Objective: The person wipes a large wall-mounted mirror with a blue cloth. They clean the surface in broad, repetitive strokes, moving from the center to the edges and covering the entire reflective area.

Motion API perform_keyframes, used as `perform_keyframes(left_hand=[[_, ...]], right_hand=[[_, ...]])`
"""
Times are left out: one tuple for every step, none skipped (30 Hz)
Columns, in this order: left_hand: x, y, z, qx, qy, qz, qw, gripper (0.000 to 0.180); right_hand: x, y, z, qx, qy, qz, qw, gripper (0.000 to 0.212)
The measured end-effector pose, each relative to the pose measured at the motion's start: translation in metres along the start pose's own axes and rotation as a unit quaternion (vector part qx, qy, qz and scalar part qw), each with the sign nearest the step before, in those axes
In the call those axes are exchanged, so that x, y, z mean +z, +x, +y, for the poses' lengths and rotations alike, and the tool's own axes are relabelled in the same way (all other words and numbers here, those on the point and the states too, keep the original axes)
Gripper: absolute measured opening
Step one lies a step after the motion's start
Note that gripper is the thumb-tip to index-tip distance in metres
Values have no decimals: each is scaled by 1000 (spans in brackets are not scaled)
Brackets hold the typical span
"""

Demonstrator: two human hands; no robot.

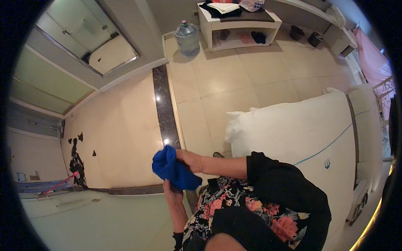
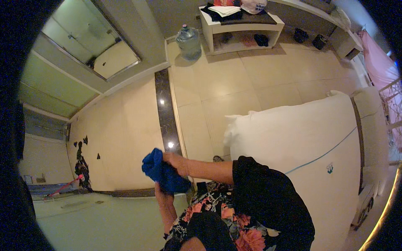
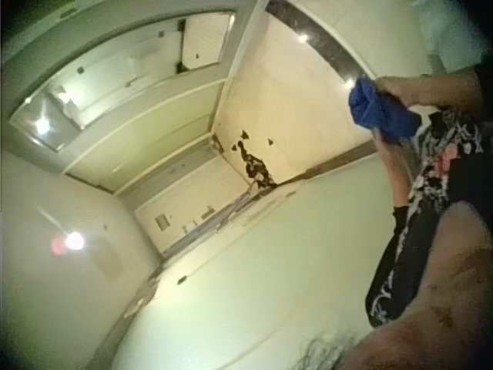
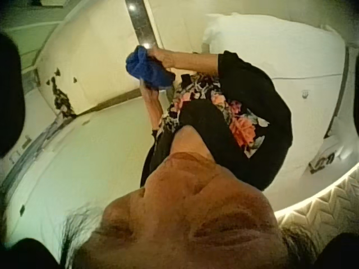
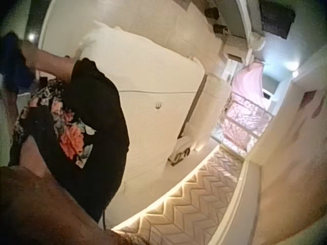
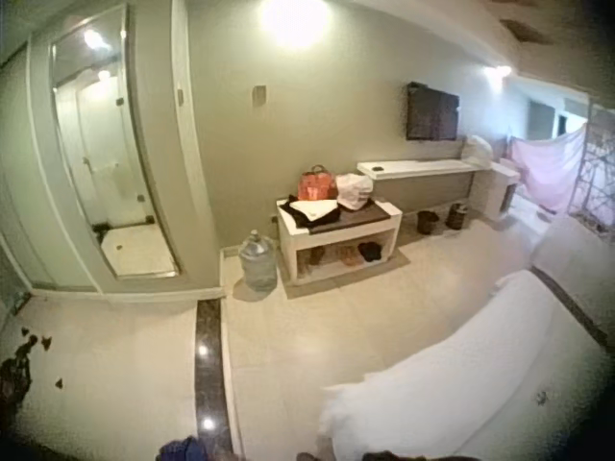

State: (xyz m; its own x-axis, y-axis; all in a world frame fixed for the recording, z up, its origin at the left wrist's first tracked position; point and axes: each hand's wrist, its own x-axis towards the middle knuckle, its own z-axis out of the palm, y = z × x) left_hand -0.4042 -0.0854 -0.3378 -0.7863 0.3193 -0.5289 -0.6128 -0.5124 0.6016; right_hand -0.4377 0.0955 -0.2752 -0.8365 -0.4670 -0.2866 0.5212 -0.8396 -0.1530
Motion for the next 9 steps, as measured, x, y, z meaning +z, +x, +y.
perform_keyframes(left_hand=[[5, 7, -1, -2, -4, -14, 1000, 56], [16, 21, -2, 6, -12, -32, 999, 56], [28, 31, -2, 6, -6, -11, 1000, 56], [38, 39, -1, 17, 30, 15, 999, 56], [46, 48, 0, 27, 69, 38, 997, 57], [54, 56, 2, 37, 108, 60, 992, 57], [63, 63, 4, 43, 116, 58, 991, 59], [72, 71, 10, 50, 126, 55, 989, 61], [81, 77, 16, 56, 135, 51, 988, 63]], right_hand=[[-9, -1, -8, -32, 13, -1, 999, 40], [-16, -1, -23, -63, 17, -9, 998, 41], [-27, 0, -35, -91, 29, 0, 995, 39], [-36, -1, -46, -117, 5, 30, 993, 37], [-43, -3, -55, -149, -19, 59, 987, 36], [-52, -4, -65, -180, -42, 89, 979, 34], [-61, -3, -75, -174, -29, 79, 981, 31], [-68, -2, -84, -177, -32, 87, 980, 35], [-74, -2, -92, -181, -35, 94, 978, 39]])
